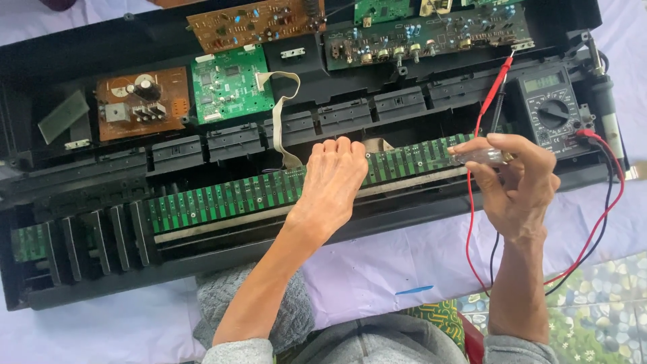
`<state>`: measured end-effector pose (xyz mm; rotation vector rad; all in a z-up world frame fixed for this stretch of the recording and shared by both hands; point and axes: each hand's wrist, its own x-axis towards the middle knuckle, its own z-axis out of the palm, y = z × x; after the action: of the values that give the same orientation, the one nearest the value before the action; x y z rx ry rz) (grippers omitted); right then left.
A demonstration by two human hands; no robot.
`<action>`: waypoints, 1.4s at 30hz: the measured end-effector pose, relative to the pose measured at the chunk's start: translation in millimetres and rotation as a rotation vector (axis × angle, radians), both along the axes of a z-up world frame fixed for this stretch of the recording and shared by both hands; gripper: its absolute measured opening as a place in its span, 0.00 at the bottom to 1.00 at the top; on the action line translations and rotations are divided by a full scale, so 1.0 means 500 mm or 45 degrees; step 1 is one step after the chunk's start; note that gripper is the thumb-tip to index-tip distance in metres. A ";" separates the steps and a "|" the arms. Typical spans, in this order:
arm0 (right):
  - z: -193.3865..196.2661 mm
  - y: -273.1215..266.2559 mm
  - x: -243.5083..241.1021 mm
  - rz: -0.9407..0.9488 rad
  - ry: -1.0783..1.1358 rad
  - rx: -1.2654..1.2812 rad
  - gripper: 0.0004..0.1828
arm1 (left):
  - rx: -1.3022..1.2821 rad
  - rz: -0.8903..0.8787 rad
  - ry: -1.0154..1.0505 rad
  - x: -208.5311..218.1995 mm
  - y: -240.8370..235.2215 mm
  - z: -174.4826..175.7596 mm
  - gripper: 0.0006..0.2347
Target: The person uses a multimeter to test various points on the circuit boards of a disassembled electronic device. They hold the multimeter probes against different components and traces on the green PCBs while the device rests on a white cloth on the floor.
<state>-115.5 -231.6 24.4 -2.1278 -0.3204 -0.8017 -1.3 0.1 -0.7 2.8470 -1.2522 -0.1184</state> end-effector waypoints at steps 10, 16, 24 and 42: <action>0.004 0.006 0.002 0.010 0.034 0.009 0.17 | 0.004 0.000 0.012 0.000 0.001 0.003 0.23; -0.003 0.000 0.004 0.021 0.019 -0.003 0.17 | -0.020 -0.008 0.014 0.000 0.002 0.003 0.23; 0.000 0.001 0.004 0.006 0.026 -0.011 0.17 | -0.019 -0.001 0.020 0.000 0.003 0.001 0.23; 0.010 0.009 -0.002 -0.024 0.013 -0.011 0.17 | 0.084 0.006 -0.148 0.000 -0.008 0.004 0.24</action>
<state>-116.4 -226.9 29.2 -2.1452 -0.2994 -0.8018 -1.4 -4.0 1.2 2.9515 -1.2851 0.0067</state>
